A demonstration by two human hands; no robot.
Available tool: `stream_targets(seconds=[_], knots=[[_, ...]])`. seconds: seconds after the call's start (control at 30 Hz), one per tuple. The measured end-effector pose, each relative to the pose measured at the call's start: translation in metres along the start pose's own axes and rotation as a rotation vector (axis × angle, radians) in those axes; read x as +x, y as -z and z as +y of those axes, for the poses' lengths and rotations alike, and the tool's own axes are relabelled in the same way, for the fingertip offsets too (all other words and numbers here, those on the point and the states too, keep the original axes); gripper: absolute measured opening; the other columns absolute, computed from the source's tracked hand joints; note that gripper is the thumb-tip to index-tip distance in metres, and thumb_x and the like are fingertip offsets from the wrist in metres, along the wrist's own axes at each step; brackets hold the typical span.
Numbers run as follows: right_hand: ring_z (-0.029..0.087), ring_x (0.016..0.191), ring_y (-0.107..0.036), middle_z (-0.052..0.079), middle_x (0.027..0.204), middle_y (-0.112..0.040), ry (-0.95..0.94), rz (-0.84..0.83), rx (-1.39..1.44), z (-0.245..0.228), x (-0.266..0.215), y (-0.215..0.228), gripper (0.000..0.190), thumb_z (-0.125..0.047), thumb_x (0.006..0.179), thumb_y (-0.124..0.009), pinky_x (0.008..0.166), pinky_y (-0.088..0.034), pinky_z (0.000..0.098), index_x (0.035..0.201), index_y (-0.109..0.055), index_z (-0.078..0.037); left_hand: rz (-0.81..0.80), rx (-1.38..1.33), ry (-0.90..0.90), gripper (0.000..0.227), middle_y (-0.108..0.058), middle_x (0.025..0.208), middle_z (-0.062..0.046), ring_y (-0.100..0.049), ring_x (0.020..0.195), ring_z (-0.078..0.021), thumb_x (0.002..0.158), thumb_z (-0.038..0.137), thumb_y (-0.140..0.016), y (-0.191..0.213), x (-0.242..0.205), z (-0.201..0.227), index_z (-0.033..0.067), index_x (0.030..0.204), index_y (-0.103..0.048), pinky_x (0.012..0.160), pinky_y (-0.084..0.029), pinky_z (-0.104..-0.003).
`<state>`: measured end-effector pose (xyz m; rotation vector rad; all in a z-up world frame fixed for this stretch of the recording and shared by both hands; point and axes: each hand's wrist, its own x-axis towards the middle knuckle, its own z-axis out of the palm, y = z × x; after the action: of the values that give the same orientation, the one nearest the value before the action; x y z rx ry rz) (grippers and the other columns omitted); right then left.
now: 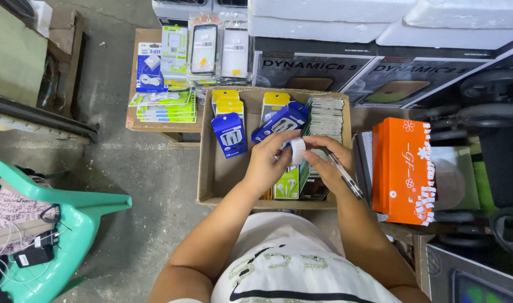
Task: Labeling and sorting various mobile phone accessories in a storage box.
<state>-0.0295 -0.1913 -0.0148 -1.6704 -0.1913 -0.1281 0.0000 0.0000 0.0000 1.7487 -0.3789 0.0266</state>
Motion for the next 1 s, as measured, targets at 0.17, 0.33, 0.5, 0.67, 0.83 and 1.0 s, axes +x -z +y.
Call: stream_targets(seconds=[0.17, 0.33, 0.5, 0.67, 0.83, 1.0], knots=[[0.015, 0.107, -0.068, 0.009, 0.115, -0.073, 0.02, -0.017, -0.095, -0.014, 0.005, -0.001, 0.032, -0.006, 0.093, -0.075, 0.096, -0.053, 0.0275, 0.124, -0.07, 0.0, -0.007, 0.042, -0.071, 0.038, -0.073, 0.117, -0.014, -0.075, 0.098, -0.0279, 0.089, -0.005, -0.065, 0.002, -0.001, -0.003, 0.0076, 0.125, -0.069, 0.084, -0.06, -0.034], [0.016, 0.104, -0.069, 0.009, 0.112, -0.073, 0.021, -0.024, -0.186, -0.019, 0.007, -0.003, 0.032, -0.003, 0.091, -0.075, 0.093, -0.054, 0.0278, 0.122, -0.07, -0.001, 0.0, 0.119, -0.205, 0.038, -0.072, 0.121, -0.014, -0.073, 0.108, -0.0312, 0.088, -0.006, -0.064, 0.005, 0.001, -0.005, 0.0056, 0.124, -0.069, 0.093, -0.058, -0.036], [0.015, 0.097, -0.069, 0.008, 0.104, -0.072, 0.085, 0.015, -0.224, -0.022, 0.009, -0.006, 0.023, 0.0, 0.089, -0.076, 0.085, -0.054, 0.0269, 0.111, -0.071, -0.001, 0.003, 0.114, -0.162, 0.037, -0.072, 0.12, -0.014, -0.073, 0.108, -0.0302, 0.088, -0.006, -0.064, 0.005, 0.002, -0.004, 0.0057, 0.123, -0.07, 0.092, -0.059, -0.035], [0.015, 0.097, -0.067, 0.007, 0.103, -0.07, 0.129, 0.045, -0.197, -0.013, 0.007, 0.0, 0.014, -0.001, 0.092, -0.075, 0.087, -0.053, 0.0262, 0.103, -0.068, 0.0, 0.007, 0.043, -0.087, 0.034, -0.072, 0.119, -0.012, -0.074, 0.105, -0.0286, 0.089, -0.006, -0.066, 0.006, 0.001, -0.004, 0.0065, 0.12, -0.071, 0.086, -0.06, -0.034], [0.014, 0.098, -0.066, 0.006, 0.103, -0.07, 0.086, 0.172, -0.173, 0.006, 0.002, 0.007, 0.012, -0.005, 0.096, -0.076, 0.09, -0.052, 0.0257, 0.104, -0.068, -0.001, 0.036, 0.053, -0.113, 0.034, -0.072, 0.118, -0.011, -0.073, 0.106, -0.0287, 0.088, -0.008, -0.067, 0.007, 0.0, -0.01, 0.0075, 0.118, -0.072, 0.089, -0.06, -0.034], [0.016, 0.102, -0.069, 0.011, 0.108, -0.07, 0.027, 0.195, 0.201, 0.016, 0.003, 0.008, 0.022, -0.008, 0.097, -0.075, 0.094, -0.054, 0.0291, 0.113, -0.062, -0.001, 0.024, 0.037, -0.11, 0.04, -0.072, 0.117, -0.012, -0.072, 0.109, -0.0292, 0.085, -0.01, -0.065, 0.004, -0.001, -0.013, 0.0085, 0.12, -0.071, 0.092, -0.058, -0.036]])
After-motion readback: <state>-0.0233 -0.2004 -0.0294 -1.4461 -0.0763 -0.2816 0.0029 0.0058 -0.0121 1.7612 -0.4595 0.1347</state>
